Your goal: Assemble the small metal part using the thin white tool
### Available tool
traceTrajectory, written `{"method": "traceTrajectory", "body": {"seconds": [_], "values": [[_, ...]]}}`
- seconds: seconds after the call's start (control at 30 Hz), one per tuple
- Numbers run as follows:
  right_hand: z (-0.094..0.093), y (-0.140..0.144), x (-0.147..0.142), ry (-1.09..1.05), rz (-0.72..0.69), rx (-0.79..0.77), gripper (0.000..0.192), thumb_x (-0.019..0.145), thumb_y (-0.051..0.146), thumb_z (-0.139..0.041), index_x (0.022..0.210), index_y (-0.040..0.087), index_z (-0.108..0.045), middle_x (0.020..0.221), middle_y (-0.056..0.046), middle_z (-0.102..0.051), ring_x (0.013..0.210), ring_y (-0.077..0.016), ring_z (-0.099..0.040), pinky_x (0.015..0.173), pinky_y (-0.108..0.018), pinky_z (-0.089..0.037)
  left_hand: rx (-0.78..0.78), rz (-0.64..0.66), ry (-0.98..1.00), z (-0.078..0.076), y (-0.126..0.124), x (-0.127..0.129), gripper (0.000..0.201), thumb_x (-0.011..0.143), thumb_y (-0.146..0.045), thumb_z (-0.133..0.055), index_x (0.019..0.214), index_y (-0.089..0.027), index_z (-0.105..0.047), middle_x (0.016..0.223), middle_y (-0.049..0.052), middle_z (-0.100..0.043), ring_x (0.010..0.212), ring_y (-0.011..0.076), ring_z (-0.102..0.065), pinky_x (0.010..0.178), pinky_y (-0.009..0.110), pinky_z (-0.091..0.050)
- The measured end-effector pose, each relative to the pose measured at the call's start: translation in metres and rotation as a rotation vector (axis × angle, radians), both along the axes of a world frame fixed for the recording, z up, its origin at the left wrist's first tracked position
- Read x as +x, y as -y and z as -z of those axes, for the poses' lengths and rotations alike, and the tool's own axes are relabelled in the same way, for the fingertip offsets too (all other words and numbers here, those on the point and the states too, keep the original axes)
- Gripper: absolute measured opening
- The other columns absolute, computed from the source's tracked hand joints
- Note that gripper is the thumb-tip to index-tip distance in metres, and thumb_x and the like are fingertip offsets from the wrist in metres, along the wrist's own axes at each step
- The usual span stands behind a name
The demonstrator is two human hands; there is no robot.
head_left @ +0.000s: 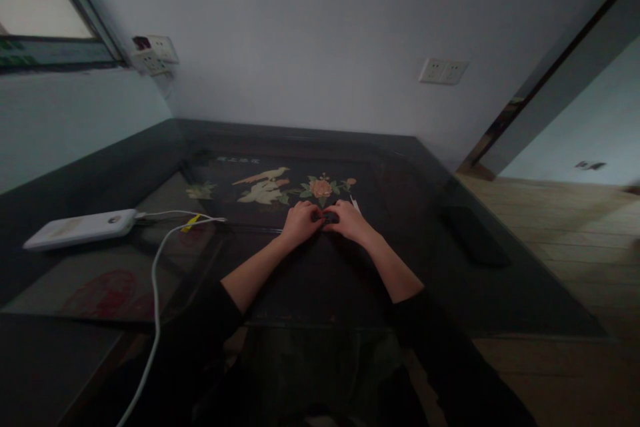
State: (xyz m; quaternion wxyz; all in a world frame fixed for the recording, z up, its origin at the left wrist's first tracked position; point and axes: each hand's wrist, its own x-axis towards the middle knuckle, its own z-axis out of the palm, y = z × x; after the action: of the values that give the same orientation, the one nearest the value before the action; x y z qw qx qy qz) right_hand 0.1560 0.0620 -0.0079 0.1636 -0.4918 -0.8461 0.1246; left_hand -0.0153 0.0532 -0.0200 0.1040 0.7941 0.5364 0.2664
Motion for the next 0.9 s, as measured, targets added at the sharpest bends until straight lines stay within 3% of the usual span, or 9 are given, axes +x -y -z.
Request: {"method": "traceTrajectory", "body": {"seconds": [0.4,0.9], "values": [[-0.002,0.003,-0.0013,0.017,0.006,0.001,0.043,0.072,0.033,-0.078,0.111,0.018,-0.068,0.095,-0.008,-0.055,0.096,-0.0222,-0.05,0.083,-0.031,-0.039,-0.064,-0.019,-0.082,-0.0049,-0.0012,-0.0035,0.014,0.079,-0.033,-0.064,0.086,-0.022,-0.07,0.089,0.005,-0.063,0.09,0.0228,-0.055,0.078,0.033,-0.041],[-0.0016,0.0031,-0.0016,0.028,0.026,0.002,0.044,0.072,0.034,-0.077,0.111,0.018,-0.068,0.1,-0.01,-0.057,0.099,-0.024,-0.051,0.085,-0.034,-0.039,-0.064,0.012,-0.063,-0.0005,-0.0035,-0.0045,0.015,0.08,-0.033,-0.064,0.086,-0.02,-0.069,0.089,0.005,-0.063,0.09,0.0222,-0.055,0.078,0.033,-0.04]]}}
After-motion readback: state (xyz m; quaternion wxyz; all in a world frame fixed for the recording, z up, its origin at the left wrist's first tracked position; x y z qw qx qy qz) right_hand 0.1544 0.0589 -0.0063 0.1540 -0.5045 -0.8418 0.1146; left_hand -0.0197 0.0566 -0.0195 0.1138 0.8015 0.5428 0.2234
